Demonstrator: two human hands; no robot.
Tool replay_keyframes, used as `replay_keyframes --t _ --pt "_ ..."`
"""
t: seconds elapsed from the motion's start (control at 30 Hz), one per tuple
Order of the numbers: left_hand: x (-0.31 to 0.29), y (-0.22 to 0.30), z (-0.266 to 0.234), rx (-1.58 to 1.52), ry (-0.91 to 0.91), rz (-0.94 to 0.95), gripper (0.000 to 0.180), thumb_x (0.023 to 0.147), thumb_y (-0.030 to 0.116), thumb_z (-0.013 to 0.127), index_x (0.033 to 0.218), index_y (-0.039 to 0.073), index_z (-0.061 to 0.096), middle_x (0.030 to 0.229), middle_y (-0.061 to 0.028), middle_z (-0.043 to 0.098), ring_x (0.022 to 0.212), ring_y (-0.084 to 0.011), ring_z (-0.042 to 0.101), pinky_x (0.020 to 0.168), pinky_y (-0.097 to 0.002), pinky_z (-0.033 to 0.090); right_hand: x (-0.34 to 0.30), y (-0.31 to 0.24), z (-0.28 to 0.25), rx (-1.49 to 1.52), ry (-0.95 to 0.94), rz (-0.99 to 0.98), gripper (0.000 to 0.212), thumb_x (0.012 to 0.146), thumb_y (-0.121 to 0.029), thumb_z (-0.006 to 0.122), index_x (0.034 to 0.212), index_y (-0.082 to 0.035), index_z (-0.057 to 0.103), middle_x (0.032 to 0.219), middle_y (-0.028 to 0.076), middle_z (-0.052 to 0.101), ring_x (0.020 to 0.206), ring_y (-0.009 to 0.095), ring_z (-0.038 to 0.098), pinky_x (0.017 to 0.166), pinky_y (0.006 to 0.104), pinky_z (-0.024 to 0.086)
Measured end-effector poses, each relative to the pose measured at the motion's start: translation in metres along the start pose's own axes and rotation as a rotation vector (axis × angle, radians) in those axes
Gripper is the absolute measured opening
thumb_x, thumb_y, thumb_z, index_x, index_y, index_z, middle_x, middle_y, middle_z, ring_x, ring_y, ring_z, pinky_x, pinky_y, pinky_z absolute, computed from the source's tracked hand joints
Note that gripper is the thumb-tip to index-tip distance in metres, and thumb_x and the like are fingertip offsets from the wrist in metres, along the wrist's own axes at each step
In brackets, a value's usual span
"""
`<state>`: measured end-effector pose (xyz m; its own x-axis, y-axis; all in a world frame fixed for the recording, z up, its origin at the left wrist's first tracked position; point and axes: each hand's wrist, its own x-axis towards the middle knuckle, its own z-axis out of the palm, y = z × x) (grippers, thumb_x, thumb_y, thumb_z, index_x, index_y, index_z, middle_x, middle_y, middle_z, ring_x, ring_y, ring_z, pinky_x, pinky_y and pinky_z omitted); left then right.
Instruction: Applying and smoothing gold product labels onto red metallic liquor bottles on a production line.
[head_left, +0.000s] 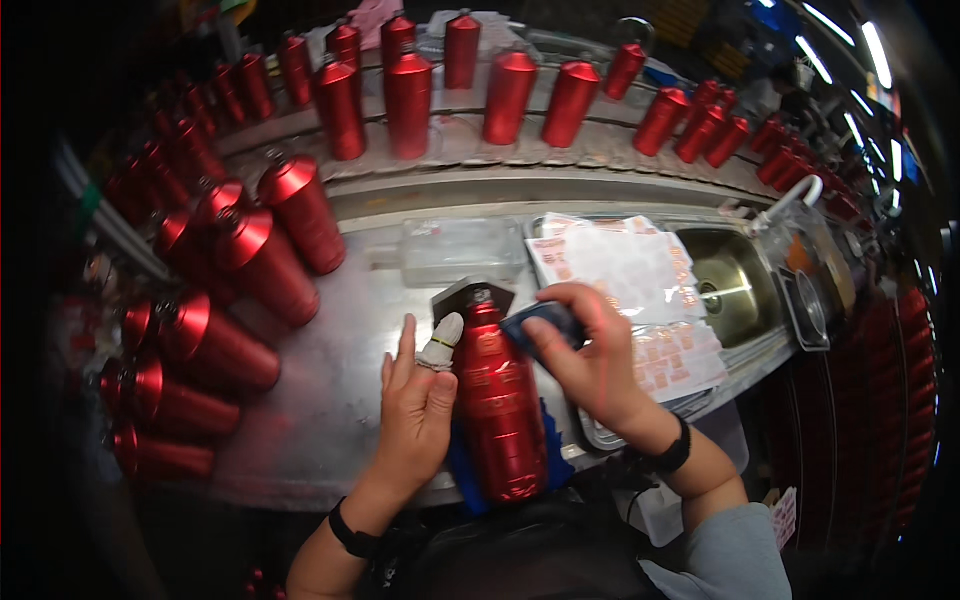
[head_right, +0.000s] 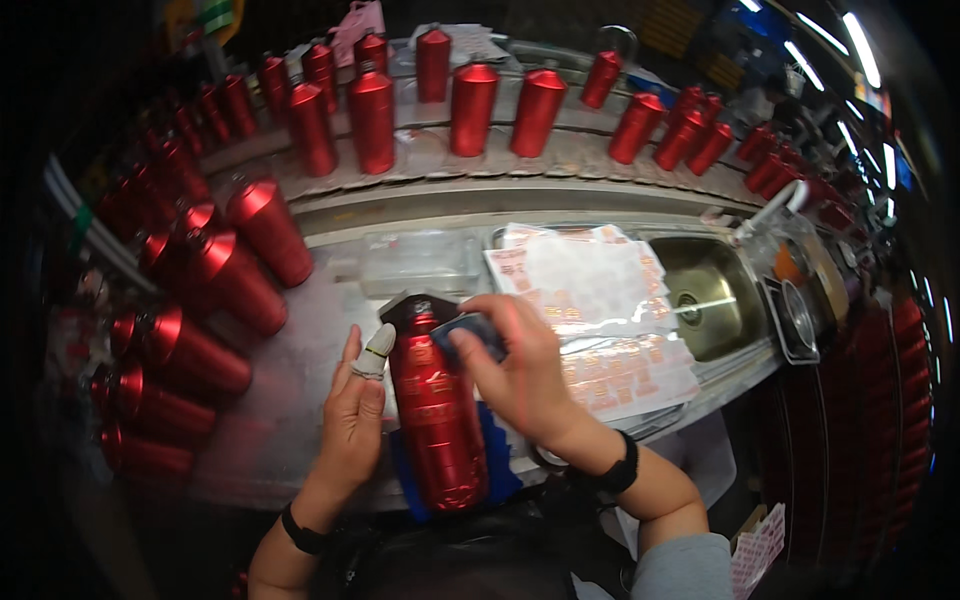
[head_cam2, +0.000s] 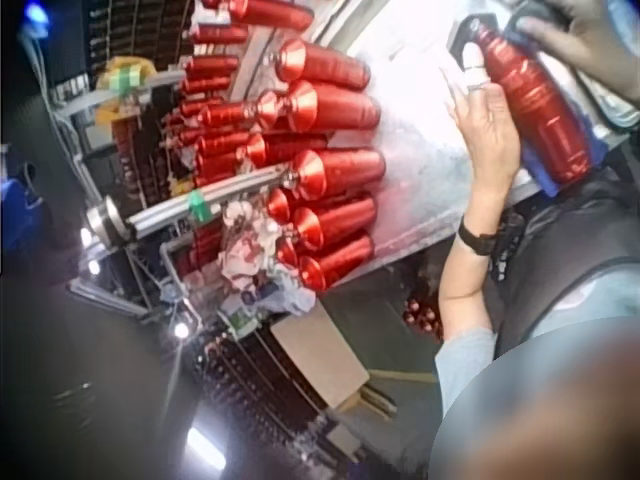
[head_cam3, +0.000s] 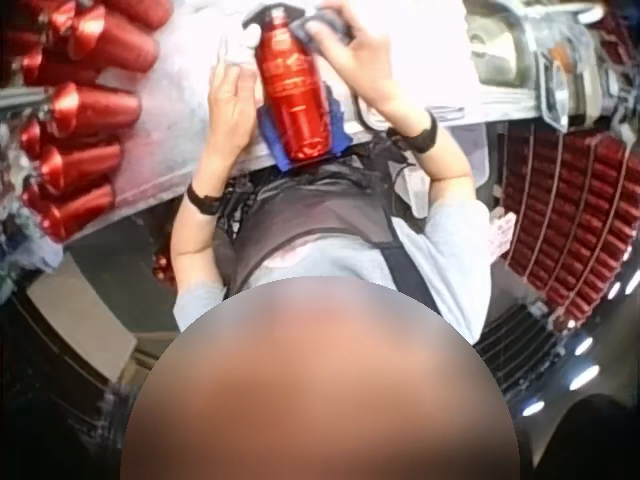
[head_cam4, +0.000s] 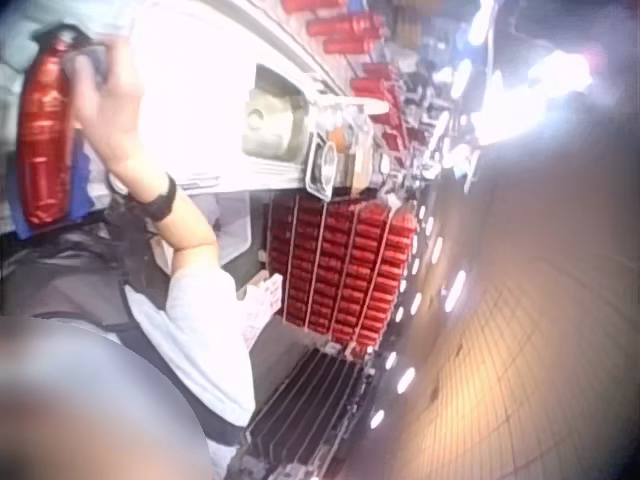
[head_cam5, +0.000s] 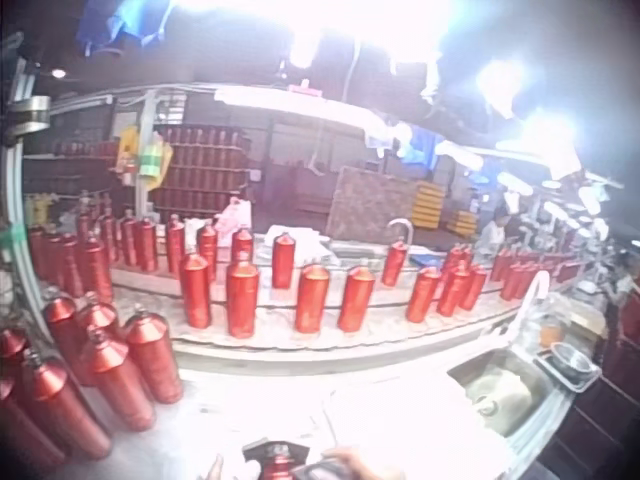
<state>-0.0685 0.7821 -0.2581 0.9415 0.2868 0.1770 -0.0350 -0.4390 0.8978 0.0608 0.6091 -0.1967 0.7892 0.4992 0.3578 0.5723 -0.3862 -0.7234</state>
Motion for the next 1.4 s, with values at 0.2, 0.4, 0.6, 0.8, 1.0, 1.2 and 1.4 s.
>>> replay_keyframes --t 0.2,0.4,0.6,0.8,1.0,1.2,1.4 --pt "-0.024 -0.001 -0.004 -0.335 0.072 -0.194 0.048 0.105 0.022 0.042 0.147 -0.001 0.04 0.155 -0.022 0.034 0.14 -0.0269 0.038 0.112 -0.0342 0.031 0.023 -0.026 0.013 -0.059 -0.121 -0.424 0.026 0.076 0.001 0.075 0.1 0.0 0.065 0.082 0.012 0.064 0.072 0.028 0.063 0.061 0.0355 0.049" --pt "-0.052 -0.031 -0.008 -0.399 0.114 -0.28 0.048 0.108 0.026 0.037 0.144 -0.005 0.042 0.131 -0.0125 0.054 0.119 -0.0164 0.051 0.102 -0.0315 0.04 -0.002 -0.042 0.042 -0.296 -0.301 -0.815 0.01 0.071 -0.02 0.062 0.075 -0.01 0.061 0.085 0.002 0.055 0.091 0.02 0.055 0.079 0.0344 0.043" --pt "-0.045 -0.011 0.003 -0.504 0.095 -0.317 0.048 0.107 0.024 0.038 0.144 -0.006 0.041 0.138 -0.0154 0.052 0.128 -0.02 0.048 0.108 -0.0321 0.036 -0.034 -0.043 0.016 0.085 -0.414 -0.742 0.011 0.072 -0.017 0.061 0.077 -0.008 0.063 0.089 0.004 0.059 0.089 0.024 0.057 0.08 0.036 0.045" --pt "-0.039 0.008 0.019 -0.468 0.017 -0.214 0.05 0.105 0.02 0.043 0.149 -0.003 0.035 0.144 -0.0135 0.048 0.13 -0.0205 0.047 0.109 -0.0333 0.036 -0.057 -0.021 -0.013 0.111 -0.258 -0.574 0.029 0.071 -0.01 0.072 0.099 -0.009 0.068 0.088 0.004 0.059 0.082 0.025 0.06 0.07 0.0365 0.047" --pt "-0.032 0.024 0.032 -0.655 0.013 -0.2 0.06 0.101 0.013 0.051 0.153 -0.001 0.026 0.147 -0.0146 0.044 0.131 -0.0206 0.046 0.11 -0.0337 0.036 -0.061 0.019 -0.01 0.431 -0.108 0.333 0.025 0.087 -0.016 0.075 0.105 -0.003 0.065 0.091 0.004 0.066 0.082 0.009 0.061 0.071 0.0252 0.05" --pt "-0.035 0.023 0.033 -0.65 0.045 -0.22 0.064 0.098 0.012 0.057 0.153 0.001 0.026 0.143 -0.0144 0.048 0.128 -0.0208 0.05 0.108 -0.0348 0.039 -0.07 0.018 -0.009 0.786 -0.053 0.409 0.023 0.089 -0.016 0.074 0.102 -0.002 0.062 0.091 0.003 0.065 0.081 0.007 0.059 0.07 0.0232 0.049" --pt "-0.03 0.027 0.031 -0.664 0.014 -0.222 0.066 0.098 0.011 0.056 0.155 0.003 0.024 0.144 -0.0137 0.048 0.128 -0.0206 0.05 0.108 -0.0346 0.039 -0.069 0.042 -0.01 0.621 -0.014 0.494 0.021 0.089 -0.013 0.073 0.102 -0.002 0.06 0.088 0.002 0.064 0.08 0.005 0.057 0.069 0.0215 0.047"
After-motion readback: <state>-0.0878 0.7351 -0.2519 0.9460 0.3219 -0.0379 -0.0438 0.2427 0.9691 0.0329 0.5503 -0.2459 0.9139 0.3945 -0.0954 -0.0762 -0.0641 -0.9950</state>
